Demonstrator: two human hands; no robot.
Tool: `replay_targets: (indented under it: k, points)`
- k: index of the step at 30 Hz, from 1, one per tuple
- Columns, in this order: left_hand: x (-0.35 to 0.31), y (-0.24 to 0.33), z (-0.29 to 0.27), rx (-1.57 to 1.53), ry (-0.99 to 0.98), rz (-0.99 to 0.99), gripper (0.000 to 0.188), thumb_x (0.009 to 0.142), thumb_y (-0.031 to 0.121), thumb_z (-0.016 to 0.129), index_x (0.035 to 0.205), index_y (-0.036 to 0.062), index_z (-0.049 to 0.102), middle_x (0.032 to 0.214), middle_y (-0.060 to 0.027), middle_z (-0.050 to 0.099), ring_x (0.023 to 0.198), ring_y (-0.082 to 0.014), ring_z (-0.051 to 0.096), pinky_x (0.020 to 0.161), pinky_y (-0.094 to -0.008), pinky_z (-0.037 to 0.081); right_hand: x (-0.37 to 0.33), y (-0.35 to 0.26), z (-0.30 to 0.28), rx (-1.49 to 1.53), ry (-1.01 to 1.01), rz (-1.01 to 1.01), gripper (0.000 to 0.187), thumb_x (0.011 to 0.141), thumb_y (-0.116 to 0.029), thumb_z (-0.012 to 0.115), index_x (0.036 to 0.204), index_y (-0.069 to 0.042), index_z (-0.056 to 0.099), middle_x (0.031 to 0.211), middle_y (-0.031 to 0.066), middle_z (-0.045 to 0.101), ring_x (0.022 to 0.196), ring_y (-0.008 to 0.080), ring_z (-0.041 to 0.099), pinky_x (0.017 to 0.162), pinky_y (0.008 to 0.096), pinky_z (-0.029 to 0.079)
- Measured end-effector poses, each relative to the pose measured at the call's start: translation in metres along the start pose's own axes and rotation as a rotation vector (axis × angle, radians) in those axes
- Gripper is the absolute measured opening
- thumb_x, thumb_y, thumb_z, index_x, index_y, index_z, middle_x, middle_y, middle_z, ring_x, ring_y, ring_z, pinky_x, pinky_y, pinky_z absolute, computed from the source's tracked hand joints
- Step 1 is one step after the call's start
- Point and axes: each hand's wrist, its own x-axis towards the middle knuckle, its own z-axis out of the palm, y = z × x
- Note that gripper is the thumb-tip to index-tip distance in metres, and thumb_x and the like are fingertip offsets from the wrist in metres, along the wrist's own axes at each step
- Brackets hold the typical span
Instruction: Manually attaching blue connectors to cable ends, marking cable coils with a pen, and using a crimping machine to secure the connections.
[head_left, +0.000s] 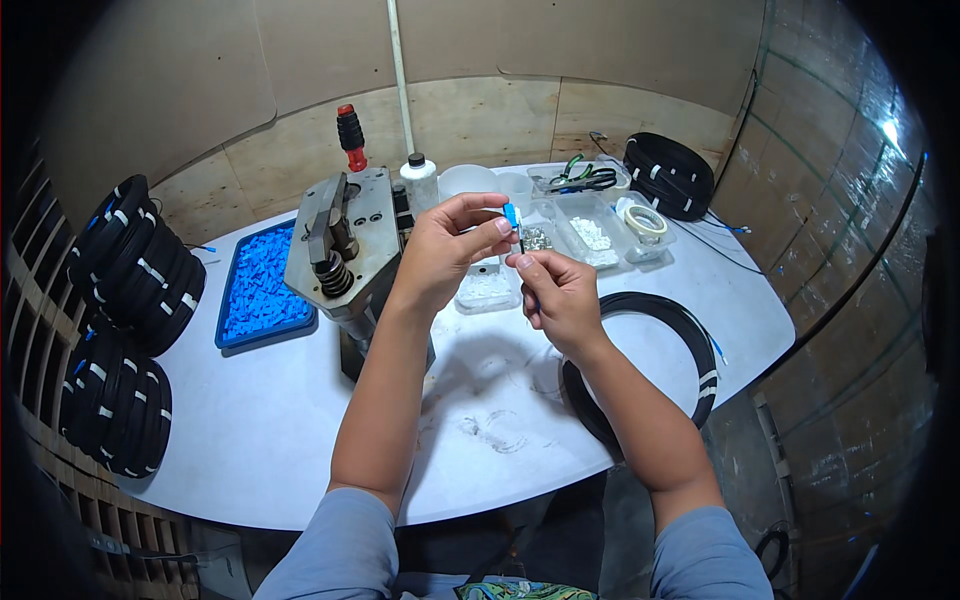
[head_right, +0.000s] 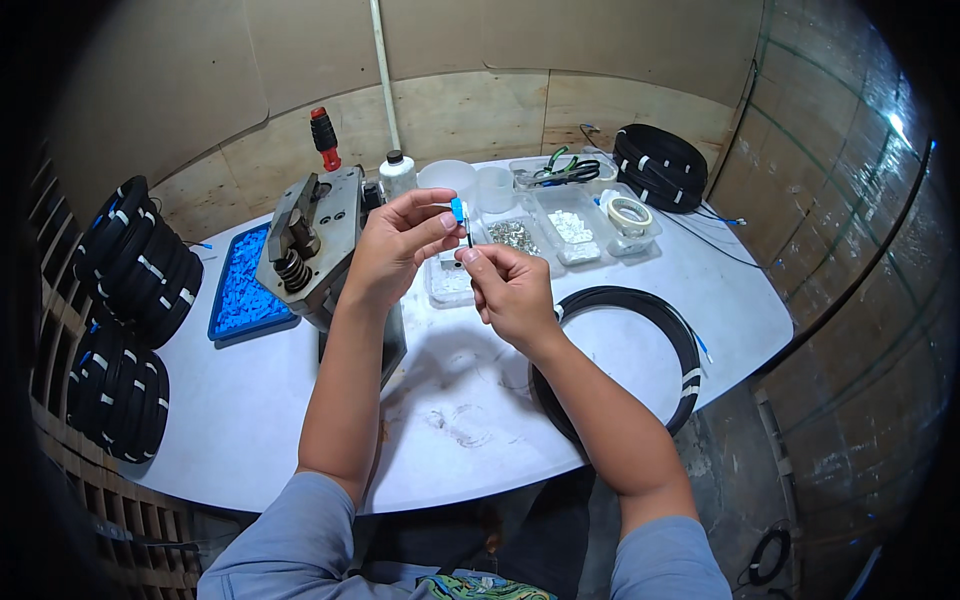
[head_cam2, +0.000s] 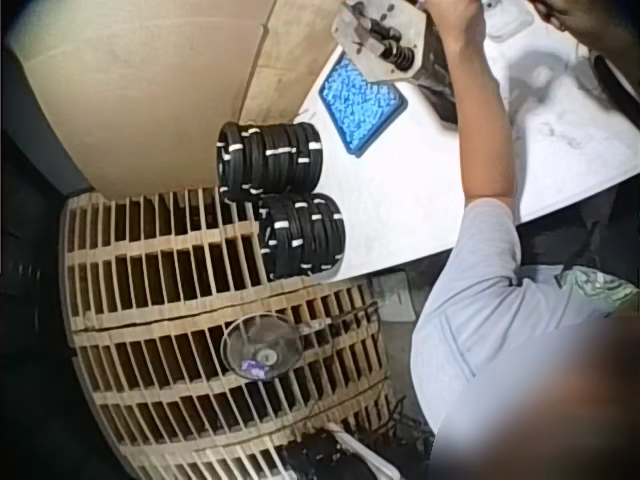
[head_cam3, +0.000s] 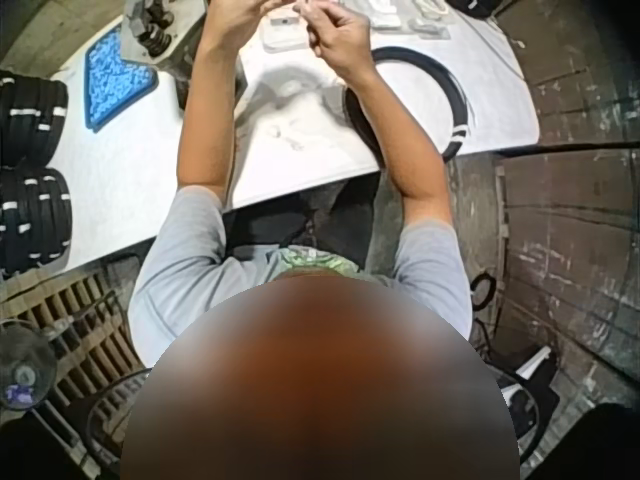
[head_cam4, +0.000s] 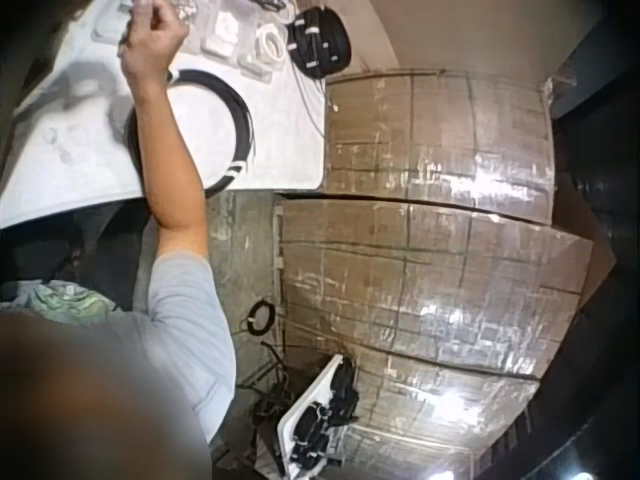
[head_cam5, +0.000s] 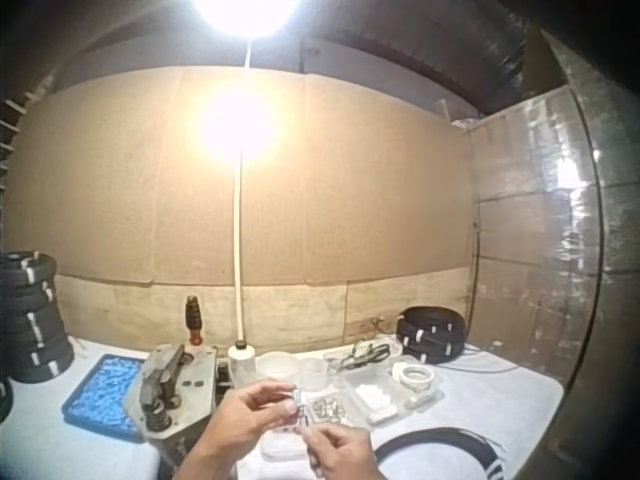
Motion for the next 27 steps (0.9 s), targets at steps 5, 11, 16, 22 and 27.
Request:
replay_targets:
  k: [5,11,16,22,27]
  points:
    - [-0.0001,0.0003,0.0024,0.008,0.002,0.025,0.032,0.084,0.006,0.068,0.113,-0.0038,0.059,0.098,-0.0132,0.064,0.088,-0.0185,0.065,0.082,-0.0302,0.055,-0.0005,-0.0011,0.0002,0.018,0.011,0.013,0.021,0.092,-0.022,0.061,0.092,-0.002,0.067,0.056,-0.0026,0.05,0.042,0.0028,0.042,0.037,0.0197,0.034]
    - [0.0002,-0.0013,0.0005,0.003,-0.003,0.036,0.03,0.084,0.005,0.067,0.113,-0.0032,0.06,0.099,-0.013,0.064,0.089,-0.0184,0.064,0.082,-0.0301,0.055,-0.0002,-0.0007,0.0005,0.017,0.013,0.013,0.021,0.092,-0.022,0.061,0.092,-0.002,0.068,0.056,-0.0026,0.05,0.042,0.0028,0.042,0.037,0.0195,0.035]
    - [0.002,-0.0025,-0.0005,-0.004,-0.021,0.037,0.029,0.085,0.004,0.066,0.112,-0.003,0.061,0.099,-0.0124,0.065,0.09,-0.0176,0.064,0.083,-0.0304,0.054,-0.0001,-0.0008,-0.0002,0.014,0.015,0.018,0.021,0.092,-0.022,0.061,0.092,-0.002,0.068,0.056,-0.0024,0.05,0.042,0.0028,0.042,0.037,0.0194,0.035]
    - [0.0016,-0.0023,-0.0012,-0.002,-0.017,0.013,0.029,0.083,0.003,0.067,0.111,0.0,0.061,0.099,-0.0096,0.065,0.089,-0.017,0.063,0.083,-0.032,0.053,-0.0002,-0.0004,0.0,-0.01,0.015,0.012,0.022,0.093,-0.022,0.059,0.095,-0.001,0.068,0.054,-0.001,0.05,0.04,0.004,0.042,0.037,0.0191,0.034]
    - [0.0034,-0.0049,-0.0023,-0.031,0.009,0.033,0.027,0.084,0.004,0.067,0.11,-0.001,0.061,0.098,-0.0112,0.065,0.088,-0.017,0.064,0.081,-0.0307,0.053,-0.0005,0.0002,0.0003,0.01,0.03,0.005,0.021,0.092,-0.021,0.061,0.093,-0.001,0.068,0.055,-0.0023,0.05,0.042,0.0029,0.042,0.037,0.0198,0.035]
